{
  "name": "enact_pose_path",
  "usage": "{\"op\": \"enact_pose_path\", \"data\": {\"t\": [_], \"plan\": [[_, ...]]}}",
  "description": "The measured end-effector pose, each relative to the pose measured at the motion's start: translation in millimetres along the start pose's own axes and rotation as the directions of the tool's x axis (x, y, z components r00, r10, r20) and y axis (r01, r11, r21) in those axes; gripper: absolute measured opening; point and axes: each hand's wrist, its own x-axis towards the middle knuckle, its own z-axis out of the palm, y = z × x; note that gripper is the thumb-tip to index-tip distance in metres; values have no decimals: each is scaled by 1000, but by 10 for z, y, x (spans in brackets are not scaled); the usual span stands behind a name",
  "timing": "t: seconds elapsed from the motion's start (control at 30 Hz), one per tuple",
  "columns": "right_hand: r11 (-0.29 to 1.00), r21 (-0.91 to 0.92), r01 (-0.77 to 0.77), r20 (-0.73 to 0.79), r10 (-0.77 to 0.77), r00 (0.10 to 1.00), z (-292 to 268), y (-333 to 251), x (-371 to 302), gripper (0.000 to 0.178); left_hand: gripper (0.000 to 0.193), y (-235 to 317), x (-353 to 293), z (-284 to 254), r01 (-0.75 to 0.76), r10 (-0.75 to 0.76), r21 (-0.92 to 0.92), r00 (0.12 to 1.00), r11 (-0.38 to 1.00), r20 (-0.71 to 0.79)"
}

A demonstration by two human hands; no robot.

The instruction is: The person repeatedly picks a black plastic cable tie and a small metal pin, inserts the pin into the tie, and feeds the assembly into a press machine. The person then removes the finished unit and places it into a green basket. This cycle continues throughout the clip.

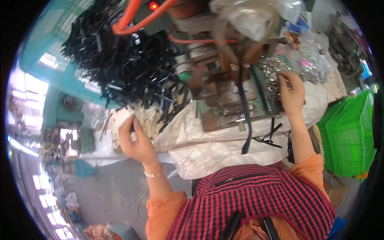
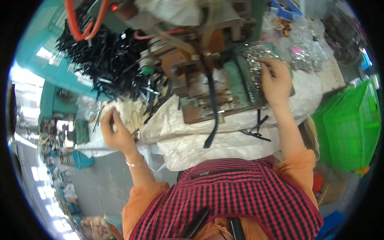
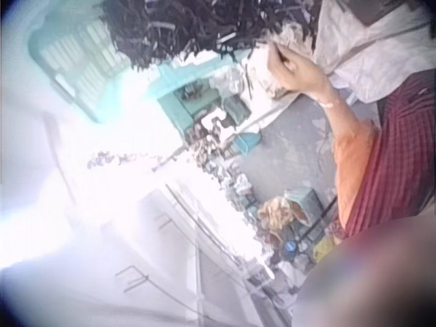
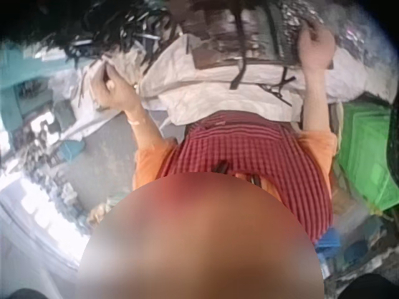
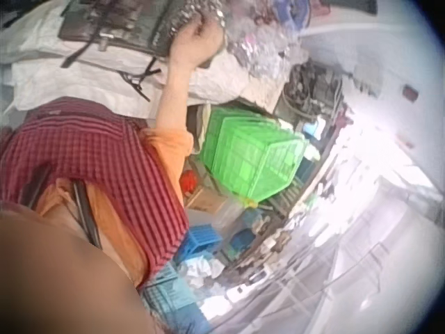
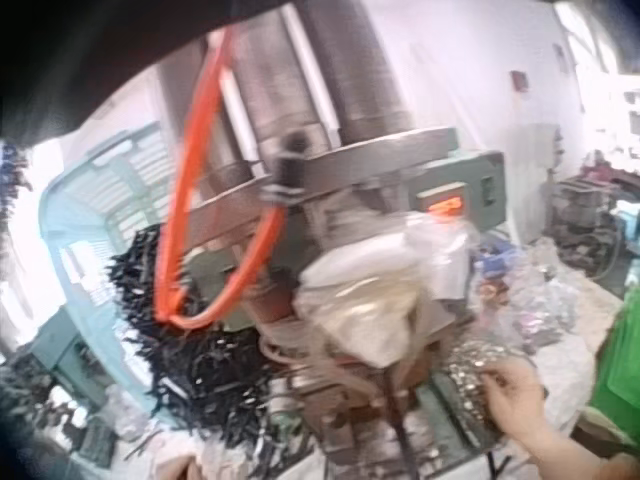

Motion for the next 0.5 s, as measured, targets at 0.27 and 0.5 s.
{"op": "enact_pose_path", "data": {"t": [0.27,0.5], "plan": [[951,198,-236,87,223,971,11,-133,-19,14,19,-871,14,901,-480,315,215,793,851,522],[905,259,-339,-73,368,927,-462,90,-423,12,14,-1010,16,1133,-252,265,-81,923,964,278]]}}
